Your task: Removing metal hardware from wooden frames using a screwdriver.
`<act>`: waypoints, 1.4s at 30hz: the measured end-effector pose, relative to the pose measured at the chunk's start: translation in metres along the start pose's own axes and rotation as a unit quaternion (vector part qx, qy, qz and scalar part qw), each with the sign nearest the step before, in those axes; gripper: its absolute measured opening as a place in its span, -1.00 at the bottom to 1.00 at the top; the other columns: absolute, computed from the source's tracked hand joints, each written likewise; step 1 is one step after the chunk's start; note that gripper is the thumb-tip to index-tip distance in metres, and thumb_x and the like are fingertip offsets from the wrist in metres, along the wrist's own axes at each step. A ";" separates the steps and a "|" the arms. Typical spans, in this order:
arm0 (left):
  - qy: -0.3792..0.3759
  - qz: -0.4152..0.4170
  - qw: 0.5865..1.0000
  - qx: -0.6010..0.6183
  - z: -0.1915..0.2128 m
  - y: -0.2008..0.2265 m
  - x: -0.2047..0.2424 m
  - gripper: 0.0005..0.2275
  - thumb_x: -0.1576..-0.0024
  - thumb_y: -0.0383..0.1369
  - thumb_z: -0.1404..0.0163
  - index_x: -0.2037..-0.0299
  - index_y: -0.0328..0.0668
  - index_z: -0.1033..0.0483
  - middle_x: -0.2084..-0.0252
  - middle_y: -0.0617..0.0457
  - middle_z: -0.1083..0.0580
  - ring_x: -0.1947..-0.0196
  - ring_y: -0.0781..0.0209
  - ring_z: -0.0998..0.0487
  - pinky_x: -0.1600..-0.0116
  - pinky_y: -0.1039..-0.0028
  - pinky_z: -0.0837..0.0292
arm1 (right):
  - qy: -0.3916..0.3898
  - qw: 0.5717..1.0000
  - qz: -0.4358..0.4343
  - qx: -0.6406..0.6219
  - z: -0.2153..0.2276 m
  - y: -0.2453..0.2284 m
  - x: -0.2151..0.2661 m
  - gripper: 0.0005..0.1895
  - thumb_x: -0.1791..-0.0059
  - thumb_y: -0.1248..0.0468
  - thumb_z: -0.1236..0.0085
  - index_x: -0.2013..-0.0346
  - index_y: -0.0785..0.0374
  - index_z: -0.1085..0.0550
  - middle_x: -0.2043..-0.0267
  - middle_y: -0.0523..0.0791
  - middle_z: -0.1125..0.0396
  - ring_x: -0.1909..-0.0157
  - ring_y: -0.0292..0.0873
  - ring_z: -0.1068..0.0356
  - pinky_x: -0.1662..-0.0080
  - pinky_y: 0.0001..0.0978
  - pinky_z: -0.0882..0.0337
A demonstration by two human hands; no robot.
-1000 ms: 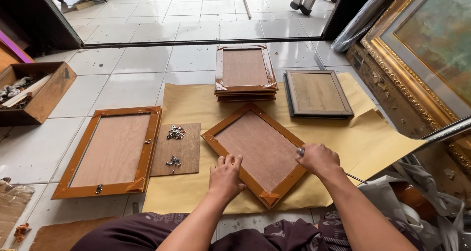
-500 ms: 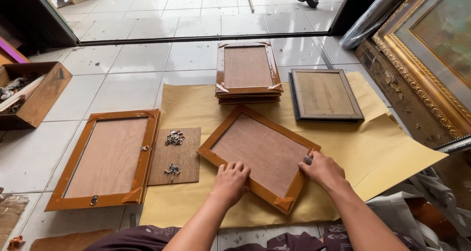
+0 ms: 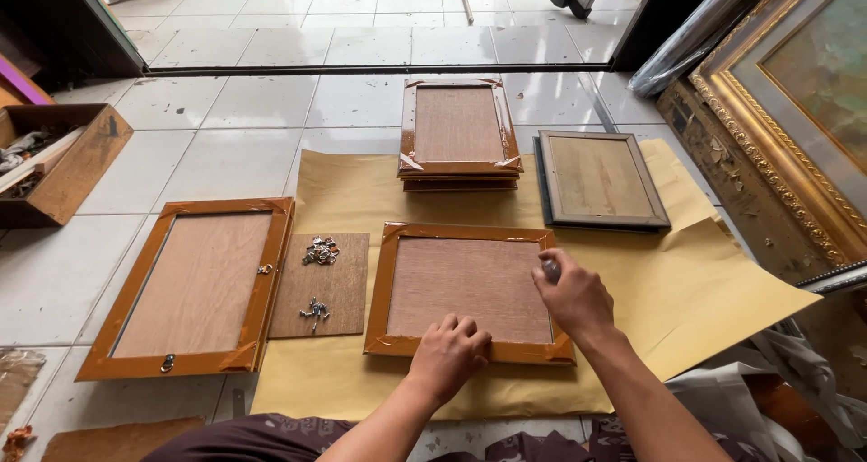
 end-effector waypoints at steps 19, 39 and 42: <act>-0.070 0.118 0.988 0.067 -0.016 -0.041 0.020 -0.81 -0.19 -0.39 -0.17 0.02 0.17 -0.63 0.04 0.09 -0.53 -0.07 -0.09 -0.56 -0.15 0.06 -0.57 | 0.047 0.722 0.078 -0.686 -0.007 -0.058 0.079 -0.81 -0.20 0.20 0.02 0.28 -0.04 -0.23 0.40 -0.28 -0.10 0.37 -0.32 -0.25 0.30 -0.47 -0.23; -0.079 0.125 0.989 0.005 -0.024 -0.055 0.004 -0.75 -0.13 -0.43 -0.24 -0.01 0.01 -0.61 0.07 -0.01 -0.53 -0.02 -0.18 -0.60 0.10 0.00 -0.73 | -0.015 0.782 0.189 -0.594 -0.065 -0.068 0.054 -0.80 -0.24 0.22 -0.07 0.25 0.18 -0.34 0.42 -0.18 -0.10 0.41 -0.24 -0.28 0.44 -0.41 -0.41; -0.105 0.121 0.987 0.001 -0.061 -0.065 -0.002 -0.63 -0.02 -0.36 -0.38 -0.03 -0.04 -0.59 0.05 -0.04 -0.52 -0.04 -0.22 -0.59 0.09 -0.07 -0.76 | -0.017 0.788 0.198 -0.583 -0.065 -0.069 0.055 -0.78 -0.23 0.21 -0.09 0.26 0.20 -0.36 0.44 -0.17 -0.11 0.41 -0.22 -0.31 0.44 -0.39 -0.45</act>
Point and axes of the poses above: each hand's wrist, its own x-axis away from the middle knuckle, its own z-axis out of the back of the hand, y = z × x, the point moved 8 cm from there along -x, towards the middle knuckle
